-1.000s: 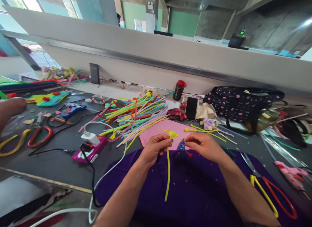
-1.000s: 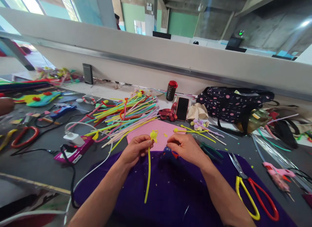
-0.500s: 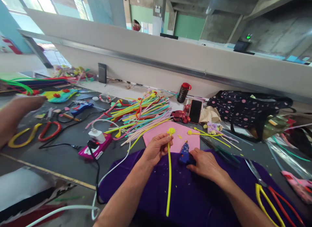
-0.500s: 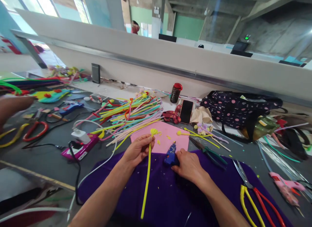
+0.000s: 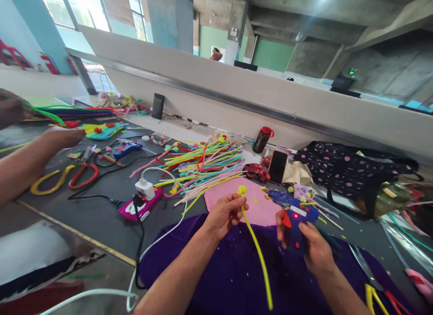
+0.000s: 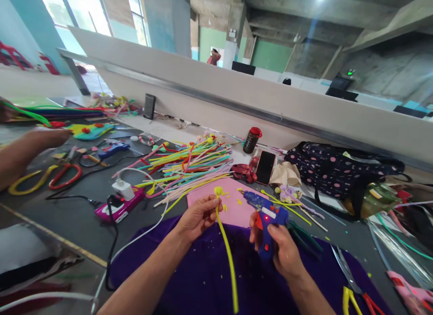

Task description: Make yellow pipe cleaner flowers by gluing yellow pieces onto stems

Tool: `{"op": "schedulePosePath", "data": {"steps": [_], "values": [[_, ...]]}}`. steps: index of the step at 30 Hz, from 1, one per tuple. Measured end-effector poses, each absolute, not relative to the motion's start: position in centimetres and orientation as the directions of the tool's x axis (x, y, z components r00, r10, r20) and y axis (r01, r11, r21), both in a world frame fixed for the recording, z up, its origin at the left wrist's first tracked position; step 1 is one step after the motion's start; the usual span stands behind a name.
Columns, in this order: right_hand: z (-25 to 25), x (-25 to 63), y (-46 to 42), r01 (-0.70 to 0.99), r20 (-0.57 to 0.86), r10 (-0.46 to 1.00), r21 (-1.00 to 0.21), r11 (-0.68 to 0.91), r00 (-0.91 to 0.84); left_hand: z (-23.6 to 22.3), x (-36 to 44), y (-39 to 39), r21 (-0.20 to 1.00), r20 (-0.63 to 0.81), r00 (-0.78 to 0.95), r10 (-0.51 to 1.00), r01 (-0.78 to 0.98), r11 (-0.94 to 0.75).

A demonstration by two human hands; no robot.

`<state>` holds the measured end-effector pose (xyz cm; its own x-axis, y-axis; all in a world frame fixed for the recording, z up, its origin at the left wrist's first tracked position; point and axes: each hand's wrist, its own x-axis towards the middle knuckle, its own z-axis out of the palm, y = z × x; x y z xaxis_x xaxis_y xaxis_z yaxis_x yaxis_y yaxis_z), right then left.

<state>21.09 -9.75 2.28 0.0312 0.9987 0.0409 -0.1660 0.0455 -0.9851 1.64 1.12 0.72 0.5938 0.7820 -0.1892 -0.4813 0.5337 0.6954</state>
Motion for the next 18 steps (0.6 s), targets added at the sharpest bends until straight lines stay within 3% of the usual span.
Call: {"op": "schedulePosePath", "data": {"steps": [2, 10, 18], "values": [[1.9, 19.8, -10.3, -0.198, 0.037, 0.999, -0.979, 0.041, 0.021, 0.7, 1.7, 1.1, 0.703, -0.189, 0.577, 0.794, -0.486, 0.520], [1.6, 18.7, -9.9, -0.040, 0.044, 0.999, -0.998, 0.045, 0.022, 0.9, 1.5, 0.9, 0.711, -0.207, 0.560, 0.802, -0.477, 0.516], [2.0, 18.9, -9.7, -0.043, 0.058, 0.998, -0.997, 0.058, -0.007, 0.9, 1.1, 1.1, 0.713, -0.150, 0.500, 0.853, -0.543, 0.444]]}}
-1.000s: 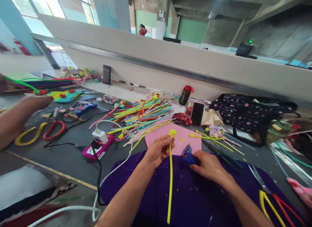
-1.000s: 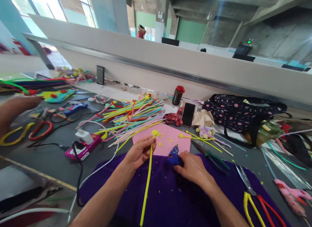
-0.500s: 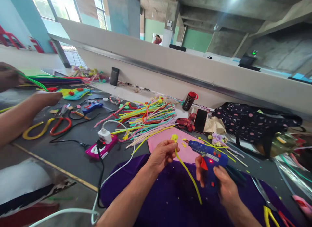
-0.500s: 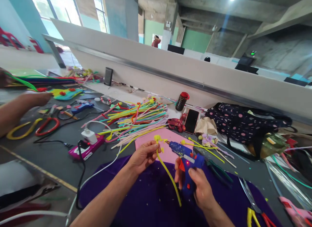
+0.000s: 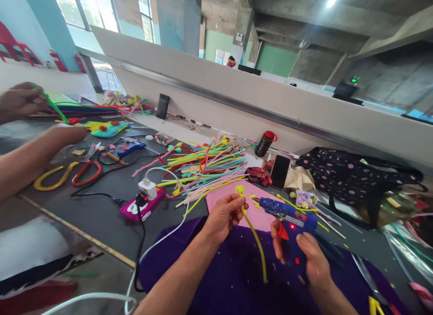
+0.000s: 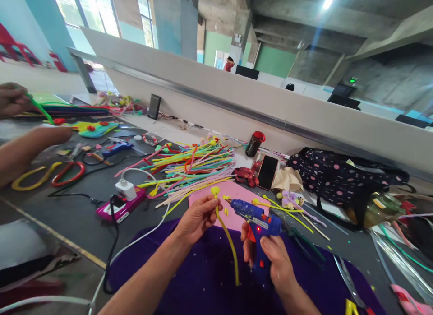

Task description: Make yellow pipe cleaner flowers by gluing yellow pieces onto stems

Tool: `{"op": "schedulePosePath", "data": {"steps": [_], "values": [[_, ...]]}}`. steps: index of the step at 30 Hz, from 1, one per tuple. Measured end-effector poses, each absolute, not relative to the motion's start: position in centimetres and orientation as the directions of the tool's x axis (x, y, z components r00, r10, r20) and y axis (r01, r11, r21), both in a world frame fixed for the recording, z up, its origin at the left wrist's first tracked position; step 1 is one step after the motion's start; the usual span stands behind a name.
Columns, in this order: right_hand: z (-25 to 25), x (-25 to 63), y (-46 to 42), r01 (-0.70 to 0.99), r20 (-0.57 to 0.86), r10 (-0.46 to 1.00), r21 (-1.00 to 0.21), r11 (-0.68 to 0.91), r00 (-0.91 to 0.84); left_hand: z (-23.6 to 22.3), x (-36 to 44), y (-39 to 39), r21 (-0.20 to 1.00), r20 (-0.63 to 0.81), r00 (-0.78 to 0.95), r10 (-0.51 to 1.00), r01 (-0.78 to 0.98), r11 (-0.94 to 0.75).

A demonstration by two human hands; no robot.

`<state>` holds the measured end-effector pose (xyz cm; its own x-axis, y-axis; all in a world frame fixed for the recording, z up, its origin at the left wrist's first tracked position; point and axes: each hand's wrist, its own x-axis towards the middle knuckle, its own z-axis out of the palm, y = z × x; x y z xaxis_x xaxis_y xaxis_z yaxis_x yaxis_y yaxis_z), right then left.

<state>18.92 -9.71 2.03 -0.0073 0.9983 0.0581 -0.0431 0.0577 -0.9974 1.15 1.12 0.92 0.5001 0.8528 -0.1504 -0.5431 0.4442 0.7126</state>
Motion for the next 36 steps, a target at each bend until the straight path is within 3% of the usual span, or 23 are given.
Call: {"op": "schedulePosePath", "data": {"steps": [10, 18, 25, 28, 32, 36], "values": [[3.4, 17.9, -10.1, 0.013, 0.067, 0.998, -0.998, 0.067, 0.013, 1.0, 1.6, 0.8, 0.780, -0.115, 0.382, 0.917, -0.537, 0.322], [3.7, 17.9, -10.3, 0.218, 0.106, 0.994, -0.970, 0.111, -0.033, 1.4, 1.9, 0.6, 0.911, -0.034, 0.256, 0.966, -0.390, 0.136], [3.1, 18.5, -10.5, 0.251, 0.111, 0.993, -0.960, 0.120, -0.049, 0.3, 1.4, 2.1, 0.969, 0.080, 0.142, 0.987, -0.243, -0.043], [3.6, 18.5, -10.7, 0.249, 0.101, 0.994, -0.962, 0.108, -0.043, 0.2, 1.2, 2.5, 0.970, 0.042, 0.121, 0.992, -0.244, -0.011], [4.4, 18.4, -10.8, 0.234, 0.101, 0.995, -0.967, 0.104, -0.027, 0.6, 1.1, 2.3, 0.953, -0.055, 0.230, 0.972, -0.278, 0.120], [4.5, 18.8, -10.8, 0.238, 0.103, 0.994, -0.965, 0.111, -0.048, 0.8, 1.0, 2.1, 0.935, -0.054, 0.308, 0.950, -0.317, 0.156]]}}
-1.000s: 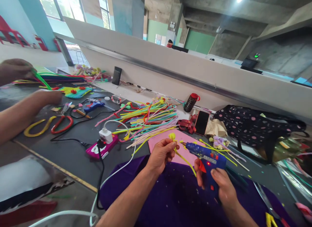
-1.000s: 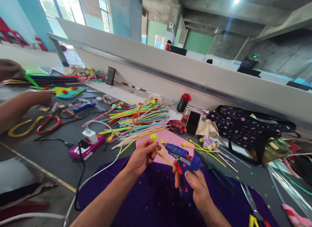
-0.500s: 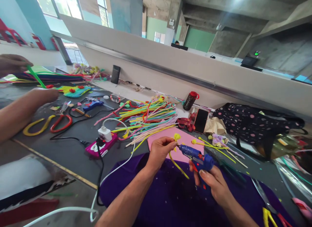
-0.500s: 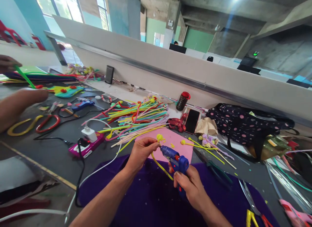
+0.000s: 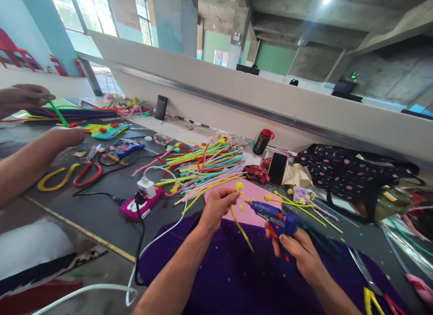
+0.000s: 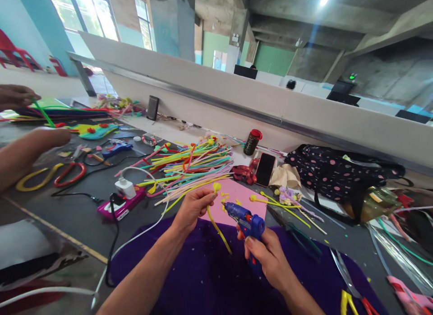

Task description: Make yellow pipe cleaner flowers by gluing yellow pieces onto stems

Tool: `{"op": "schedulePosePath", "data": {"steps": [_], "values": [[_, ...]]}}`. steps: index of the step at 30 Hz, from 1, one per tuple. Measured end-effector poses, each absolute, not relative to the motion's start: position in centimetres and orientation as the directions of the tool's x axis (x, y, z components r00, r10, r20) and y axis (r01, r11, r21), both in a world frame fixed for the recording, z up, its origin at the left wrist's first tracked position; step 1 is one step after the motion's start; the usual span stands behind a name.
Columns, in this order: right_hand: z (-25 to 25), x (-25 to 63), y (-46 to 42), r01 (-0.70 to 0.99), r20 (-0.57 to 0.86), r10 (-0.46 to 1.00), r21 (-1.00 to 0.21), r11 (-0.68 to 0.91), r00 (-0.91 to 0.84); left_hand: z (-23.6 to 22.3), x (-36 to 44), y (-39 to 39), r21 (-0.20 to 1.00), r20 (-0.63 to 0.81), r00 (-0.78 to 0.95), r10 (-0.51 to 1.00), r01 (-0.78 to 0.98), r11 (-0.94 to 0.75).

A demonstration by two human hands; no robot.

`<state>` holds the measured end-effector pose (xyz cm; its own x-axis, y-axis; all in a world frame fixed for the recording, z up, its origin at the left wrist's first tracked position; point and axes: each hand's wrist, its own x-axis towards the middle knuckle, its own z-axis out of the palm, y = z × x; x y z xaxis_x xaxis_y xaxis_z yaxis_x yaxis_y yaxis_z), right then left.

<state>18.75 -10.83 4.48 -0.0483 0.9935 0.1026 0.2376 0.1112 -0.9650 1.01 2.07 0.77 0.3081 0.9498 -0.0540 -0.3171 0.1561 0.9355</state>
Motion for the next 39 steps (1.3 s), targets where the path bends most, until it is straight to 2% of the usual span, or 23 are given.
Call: {"op": "schedulePosePath", "data": {"steps": [5, 9, 14, 22, 27, 32, 39], "values": [[4.5, 19.3, -10.7, 0.168, 0.027, 0.993, -0.985, 0.047, -0.117, 1.0, 0.6, 2.1, 0.940, -0.039, 0.422, 0.906, -0.293, 0.177], [4.5, 19.5, -10.6, 0.108, -0.046, 0.990, -0.994, -0.032, -0.136, 1.2, 0.4, 2.1, 0.942, -0.088, 0.515, 0.853, -0.235, 0.239], [4.3, 19.6, -10.6, 0.075, -0.064, 0.988, -0.996, -0.054, -0.139, 1.2, 0.3, 2.1, 0.923, -0.132, 0.586, 0.799, -0.222, 0.315], [4.2, 19.7, -10.5, 0.079, -0.052, 0.993, -0.996, -0.043, -0.109, 0.8, 0.5, 2.2, 0.923, -0.149, 0.558, 0.817, -0.218, 0.317], [4.5, 20.3, -10.8, 0.095, -0.046, 0.992, -0.995, -0.035, -0.118, 0.3, 0.8, 2.9, 0.921, -0.143, 0.432, 0.891, -0.272, 0.279], [4.1, 20.7, -10.5, 0.081, -0.012, 0.994, -0.997, -0.003, -0.113, -0.3, 1.5, 3.4, 0.967, -0.137, 0.287, 0.948, -0.168, 0.191], [3.1, 20.8, -9.1, 0.038, -0.014, 0.997, -0.999, -0.011, -0.071, -1.0, 1.5, 3.7, 0.962, -0.163, 0.337, 0.927, -0.152, 0.225]]}}
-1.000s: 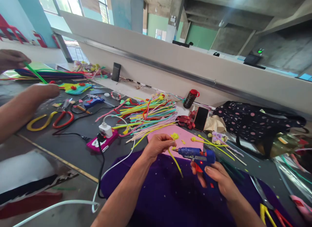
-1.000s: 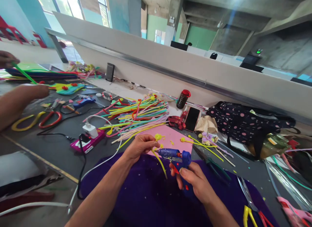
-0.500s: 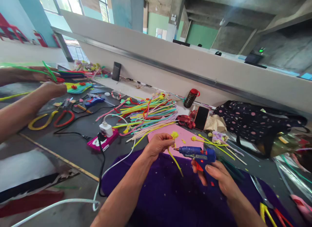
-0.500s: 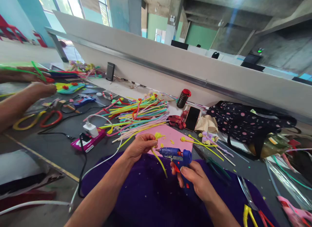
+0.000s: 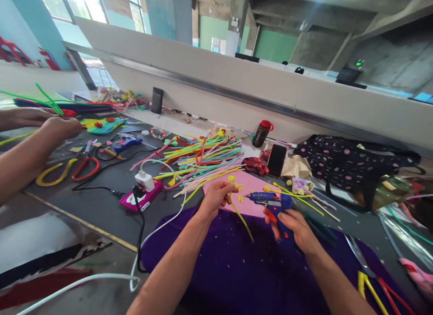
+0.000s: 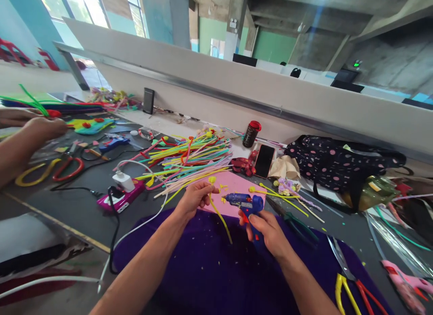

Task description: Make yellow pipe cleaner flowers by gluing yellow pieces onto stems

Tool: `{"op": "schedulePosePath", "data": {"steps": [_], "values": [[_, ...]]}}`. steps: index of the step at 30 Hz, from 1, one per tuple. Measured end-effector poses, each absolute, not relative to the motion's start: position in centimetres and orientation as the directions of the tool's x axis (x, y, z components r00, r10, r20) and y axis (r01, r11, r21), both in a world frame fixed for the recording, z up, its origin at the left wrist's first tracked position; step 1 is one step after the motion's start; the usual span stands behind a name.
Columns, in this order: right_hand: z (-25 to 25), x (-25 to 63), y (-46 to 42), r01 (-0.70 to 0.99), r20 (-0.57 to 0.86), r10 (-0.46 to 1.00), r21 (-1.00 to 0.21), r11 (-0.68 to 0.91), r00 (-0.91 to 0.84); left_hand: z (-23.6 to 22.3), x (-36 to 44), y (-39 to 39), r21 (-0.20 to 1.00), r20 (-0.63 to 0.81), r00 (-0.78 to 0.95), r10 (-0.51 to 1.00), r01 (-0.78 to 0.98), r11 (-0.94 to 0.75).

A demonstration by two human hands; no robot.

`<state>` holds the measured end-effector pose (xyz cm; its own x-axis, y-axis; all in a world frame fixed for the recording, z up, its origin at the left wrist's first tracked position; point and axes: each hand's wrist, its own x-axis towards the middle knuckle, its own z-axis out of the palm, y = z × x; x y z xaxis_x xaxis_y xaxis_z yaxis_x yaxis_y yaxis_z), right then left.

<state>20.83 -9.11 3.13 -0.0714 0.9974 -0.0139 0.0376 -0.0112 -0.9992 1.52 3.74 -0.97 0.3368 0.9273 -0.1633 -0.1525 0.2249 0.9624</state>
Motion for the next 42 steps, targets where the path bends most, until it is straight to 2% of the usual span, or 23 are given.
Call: {"op": "schedulePosePath", "data": {"steps": [4, 8, 10, 12, 16, 20, 26, 33, 42], "values": [[2.2, 20.2, -8.1, -0.069, 0.016, 1.000, -0.998, 0.016, 0.000, -1.3, 1.5, 3.8, 0.947, -0.200, 0.369, 0.908, -0.166, 0.276], [1.8, 18.7, -6.0, -0.122, 0.114, 0.975, -0.983, 0.139, 0.191, -1.6, 1.6, 3.8, 0.871, -0.222, 0.457, 0.861, -0.303, 0.385], [1.9, 18.0, -4.5, -0.026, 0.154, 0.952, -0.986, 0.167, 0.263, -1.6, 1.7, 3.6, 0.832, -0.223, 0.501, 0.836, -0.349, 0.431], [1.9, 17.5, -2.9, 0.143, 0.196, 0.940, -0.977, 0.161, 0.280, -1.6, 1.8, 3.4, 0.820, -0.216, 0.525, 0.823, -0.360, 0.445], [1.0, 17.1, -0.8, 0.440, 0.278, 0.922, -0.887, 0.138, 0.271, -1.5, 2.0, 3.0, 0.829, -0.203, 0.527, 0.825, -0.356, 0.431], [-0.1, 17.6, 0.1, 0.546, 0.311, 0.908, -0.830, 0.115, 0.282, -1.2, 2.0, 2.7, 0.852, -0.181, 0.519, 0.835, -0.341, 0.397], [-0.7, 19.7, 0.8, 0.481, 0.245, 0.909, -0.875, 0.056, 0.338, -1.0, 1.8, 2.9, 0.884, -0.125, 0.484, 0.866, -0.342, 0.319], [-1.1, 20.5, 1.1, 0.294, 0.129, 0.936, -0.955, 0.029, 0.328, -1.3, 2.0, 2.9, 0.912, -0.127, 0.470, 0.873, -0.290, 0.289], [-1.1, 20.7, 0.9, 0.189, 0.110, 0.953, -0.980, 0.057, 0.283, -1.0, 2.0, 2.5, 0.922, -0.127, 0.481, 0.868, -0.265, 0.282]]}}
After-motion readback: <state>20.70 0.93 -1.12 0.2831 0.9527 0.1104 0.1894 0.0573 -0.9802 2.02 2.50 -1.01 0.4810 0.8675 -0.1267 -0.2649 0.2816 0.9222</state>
